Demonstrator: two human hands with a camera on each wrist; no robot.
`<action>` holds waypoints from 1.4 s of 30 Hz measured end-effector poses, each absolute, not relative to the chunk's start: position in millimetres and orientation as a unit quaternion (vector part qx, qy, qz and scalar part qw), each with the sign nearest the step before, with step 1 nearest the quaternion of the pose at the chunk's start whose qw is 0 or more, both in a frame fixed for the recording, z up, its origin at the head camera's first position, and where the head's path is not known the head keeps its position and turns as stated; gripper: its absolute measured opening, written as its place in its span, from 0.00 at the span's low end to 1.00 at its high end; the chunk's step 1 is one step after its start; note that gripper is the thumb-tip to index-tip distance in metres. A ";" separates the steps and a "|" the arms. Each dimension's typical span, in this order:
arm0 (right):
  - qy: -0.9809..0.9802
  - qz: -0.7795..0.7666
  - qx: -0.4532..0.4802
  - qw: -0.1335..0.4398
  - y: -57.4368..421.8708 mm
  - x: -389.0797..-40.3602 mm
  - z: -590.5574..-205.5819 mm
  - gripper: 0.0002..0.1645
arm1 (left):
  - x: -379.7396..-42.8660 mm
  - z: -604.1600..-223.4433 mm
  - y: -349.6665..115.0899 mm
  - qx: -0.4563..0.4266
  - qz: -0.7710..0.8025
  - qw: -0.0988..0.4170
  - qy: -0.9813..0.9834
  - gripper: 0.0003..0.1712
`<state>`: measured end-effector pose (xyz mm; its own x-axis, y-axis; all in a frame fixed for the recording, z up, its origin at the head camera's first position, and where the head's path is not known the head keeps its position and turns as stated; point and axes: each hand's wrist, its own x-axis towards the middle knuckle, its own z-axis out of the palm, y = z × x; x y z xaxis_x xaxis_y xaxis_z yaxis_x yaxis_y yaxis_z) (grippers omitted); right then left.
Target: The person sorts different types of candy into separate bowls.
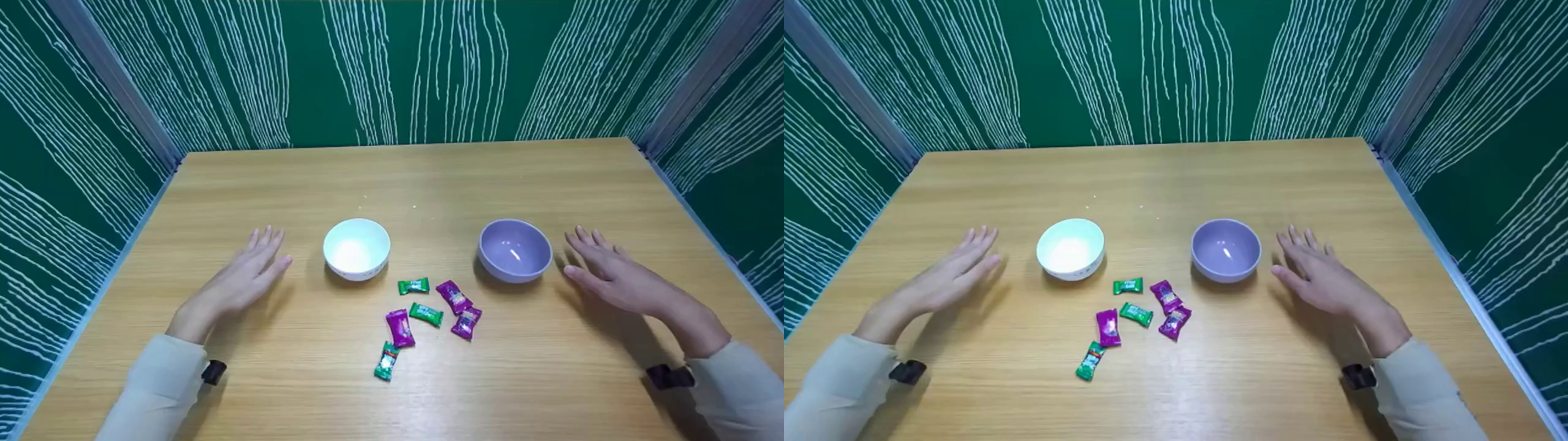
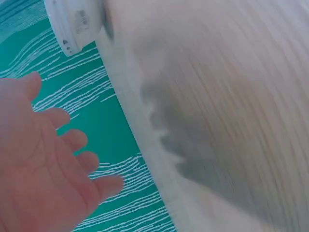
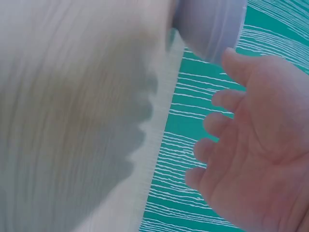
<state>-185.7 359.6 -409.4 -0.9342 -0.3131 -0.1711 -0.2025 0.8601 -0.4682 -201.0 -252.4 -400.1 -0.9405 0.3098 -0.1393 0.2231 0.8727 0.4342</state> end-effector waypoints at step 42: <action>0.658 -0.567 -0.216 0.446 299.0 -167.7 -412.5 0.34 | -239.7 -427.3 -196.7 -0.019 0.767 0.257 0.587 0.39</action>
<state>-167.7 299.0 -412.5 -0.5083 -0.7903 -0.3422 0.2223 0.2635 -0.9387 -239.7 -196.7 -427.3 -0.8674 0.3715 -0.3312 -0.4167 -0.1782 0.8914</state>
